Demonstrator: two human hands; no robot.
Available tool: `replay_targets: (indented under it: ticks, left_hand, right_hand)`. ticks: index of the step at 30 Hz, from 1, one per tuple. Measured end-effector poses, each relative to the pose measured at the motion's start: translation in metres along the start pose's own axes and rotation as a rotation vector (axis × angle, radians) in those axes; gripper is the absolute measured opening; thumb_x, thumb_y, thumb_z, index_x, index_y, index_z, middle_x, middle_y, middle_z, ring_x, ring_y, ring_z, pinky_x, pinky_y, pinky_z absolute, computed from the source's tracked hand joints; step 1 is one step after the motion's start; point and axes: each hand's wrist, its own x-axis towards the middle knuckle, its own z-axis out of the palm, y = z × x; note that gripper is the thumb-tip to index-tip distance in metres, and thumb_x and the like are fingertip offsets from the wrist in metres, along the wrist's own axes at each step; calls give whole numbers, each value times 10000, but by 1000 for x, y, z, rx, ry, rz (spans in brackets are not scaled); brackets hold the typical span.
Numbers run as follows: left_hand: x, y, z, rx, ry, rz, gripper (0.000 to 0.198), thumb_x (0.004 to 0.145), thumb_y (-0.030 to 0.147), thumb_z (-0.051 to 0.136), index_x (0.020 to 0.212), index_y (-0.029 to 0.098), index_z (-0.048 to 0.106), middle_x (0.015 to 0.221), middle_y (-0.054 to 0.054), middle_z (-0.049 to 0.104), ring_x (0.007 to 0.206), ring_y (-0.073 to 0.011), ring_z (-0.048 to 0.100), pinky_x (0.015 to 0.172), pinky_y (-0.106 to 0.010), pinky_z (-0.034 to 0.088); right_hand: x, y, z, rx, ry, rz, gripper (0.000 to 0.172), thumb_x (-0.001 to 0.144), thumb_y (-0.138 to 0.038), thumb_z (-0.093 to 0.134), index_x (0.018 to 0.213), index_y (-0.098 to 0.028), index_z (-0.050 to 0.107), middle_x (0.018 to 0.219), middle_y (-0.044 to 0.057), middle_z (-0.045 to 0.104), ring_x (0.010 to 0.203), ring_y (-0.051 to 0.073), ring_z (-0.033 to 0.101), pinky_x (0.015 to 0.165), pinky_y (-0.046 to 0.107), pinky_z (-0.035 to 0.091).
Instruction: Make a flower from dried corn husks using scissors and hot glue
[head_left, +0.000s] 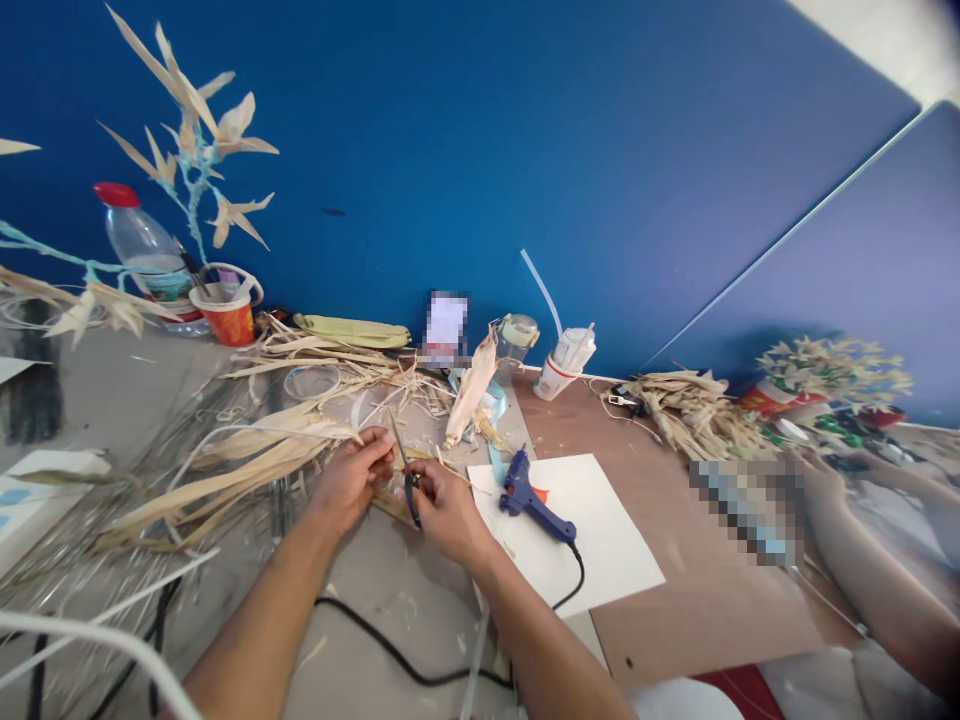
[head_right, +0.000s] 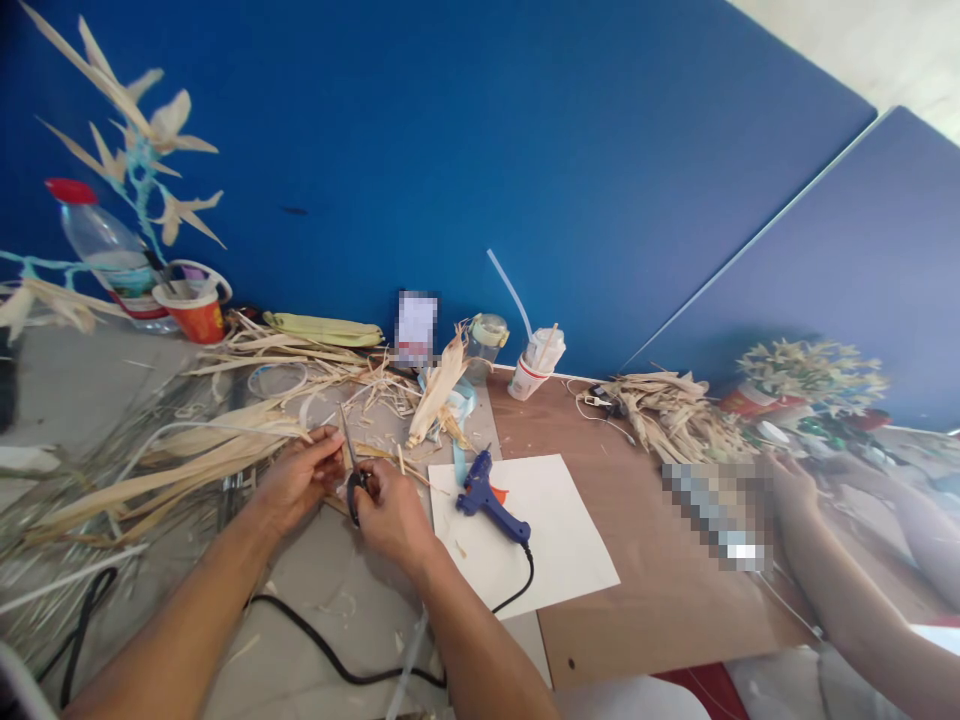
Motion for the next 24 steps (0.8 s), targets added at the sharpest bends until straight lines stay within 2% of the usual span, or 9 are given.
replay_targets:
  ticks: [6, 10, 13, 15, 18, 21, 24]
  left_hand:
    - [-1, 0, 0, 10, -20, 12, 297, 668, 286, 769, 585, 144, 522, 487, 59, 462, 394, -17, 304, 426, -154, 271]
    - [-2, 0, 2, 14, -31, 24, 275, 682, 302, 764, 641, 158, 533, 446, 91, 382, 396, -27, 287, 436, -161, 263]
    - [-4, 1, 6, 74, -27, 19, 271, 690, 360, 752, 714, 155, 575, 407, 110, 321, 384, -37, 258, 425, -169, 243]
    - [-5, 2, 8, 98, -22, 24, 302, 667, 380, 762, 738, 153, 575, 439, 99, 401, 382, -32, 246, 419, -176, 238]
    - [-5, 3, 7, 120, 2, 41, 324, 643, 375, 771, 766, 163, 559, 577, 55, 565, 399, -29, 292, 425, -181, 247]
    - [-2, -1, 3, 173, 16, 41, 303, 652, 368, 755, 808, 176, 582, 593, 47, 573, 443, -57, 384, 448, -194, 269]
    - [-1, -5, 1, 320, -20, 44, 279, 642, 375, 748, 787, 170, 625, 568, 30, 576, 489, -97, 452, 472, -222, 294]
  right_hand:
    - [2, 3, -2, 80, 18, 36, 221, 767, -205, 545, 971, -170, 622, 588, -47, 513, 517, 101, 456, 488, 200, 352]
    - [9, 9, -4, 228, 109, 78, 228, 753, -291, 553, 925, -155, 615, 508, -72, 431, 463, 96, 402, 472, 211, 315]
    - [12, 9, -5, 335, 176, 76, 268, 733, -351, 564, 916, -158, 598, 512, -68, 457, 468, 99, 402, 476, 221, 303]
    - [13, 6, -7, 356, 203, 70, 282, 698, -355, 600, 908, -167, 594, 517, -68, 473, 474, 100, 403, 472, 224, 300]
    - [11, -1, -12, 392, 176, 61, 270, 675, -336, 632, 894, -179, 603, 520, -65, 493, 487, 103, 430, 481, 228, 318]
    - [10, -6, -19, 495, 177, 63, 308, 668, -333, 661, 932, -186, 600, 564, -50, 549, 523, 109, 487, 499, 225, 347]
    - [14, -6, -24, 631, 276, 37, 416, 614, -289, 715, 993, -203, 565, 653, -47, 602, 575, 104, 527, 518, 209, 372]
